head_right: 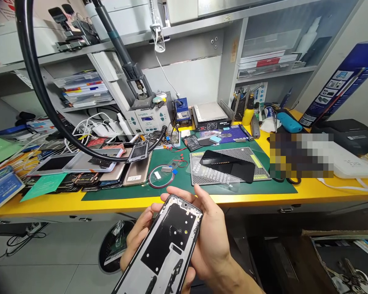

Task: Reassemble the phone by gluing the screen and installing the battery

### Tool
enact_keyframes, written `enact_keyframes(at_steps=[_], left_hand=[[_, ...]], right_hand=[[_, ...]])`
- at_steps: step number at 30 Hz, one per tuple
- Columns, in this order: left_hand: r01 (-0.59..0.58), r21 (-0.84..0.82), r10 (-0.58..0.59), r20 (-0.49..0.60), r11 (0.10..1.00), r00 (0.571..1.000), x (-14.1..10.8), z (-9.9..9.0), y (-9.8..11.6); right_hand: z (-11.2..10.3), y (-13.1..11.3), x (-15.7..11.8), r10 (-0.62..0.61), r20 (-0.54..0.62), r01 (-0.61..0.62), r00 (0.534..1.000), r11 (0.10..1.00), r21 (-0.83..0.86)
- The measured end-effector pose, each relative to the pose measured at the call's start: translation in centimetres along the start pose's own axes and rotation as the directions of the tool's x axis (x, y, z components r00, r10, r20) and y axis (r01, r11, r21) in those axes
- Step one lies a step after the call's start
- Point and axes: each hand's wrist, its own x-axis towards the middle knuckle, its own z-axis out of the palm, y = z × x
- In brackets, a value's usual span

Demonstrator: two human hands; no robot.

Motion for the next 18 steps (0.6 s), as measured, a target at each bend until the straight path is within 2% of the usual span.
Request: enact_keyframes(at_steps=[4,8,11,15,18], left_hand=[[-0.001,0.032,0.002,-0.022,0.999,1.000,-0.3,0.0,-0.2],[-0.047,0.053,0.055,-0.159,0.998,0.986,-0.6,1.1,-0.1],[0.007,0.047,0.004,-0.221,0.999,0.975,-1.2,1.5,0.2],[0.064,0.020,-0.061,-0.096,0.998,0.993,-2.1,0.3,0.2],[0.060,0.039,-0.059,-0.030,0.997,0.998,-2.3,-0.8,0.0]], right_hand=[[-0.2,0.0,0.0,0.043,0.039,-0.043,0.998,0.999,0.000],[-0.5,0.2,-0.1,0.066,0.158,-0.071,0.985,0.997,0.028],[-0.6,0.3,-0.2,0.097,0.224,-0.107,0.970,0.994,0.036],[-0.6,0.1,-0.2,0.126,0.253,-0.137,0.959,0.990,0.024],[-0.6,0.0,-0.1,0.134,0.261,-0.144,0.956,0.989,0.020]])
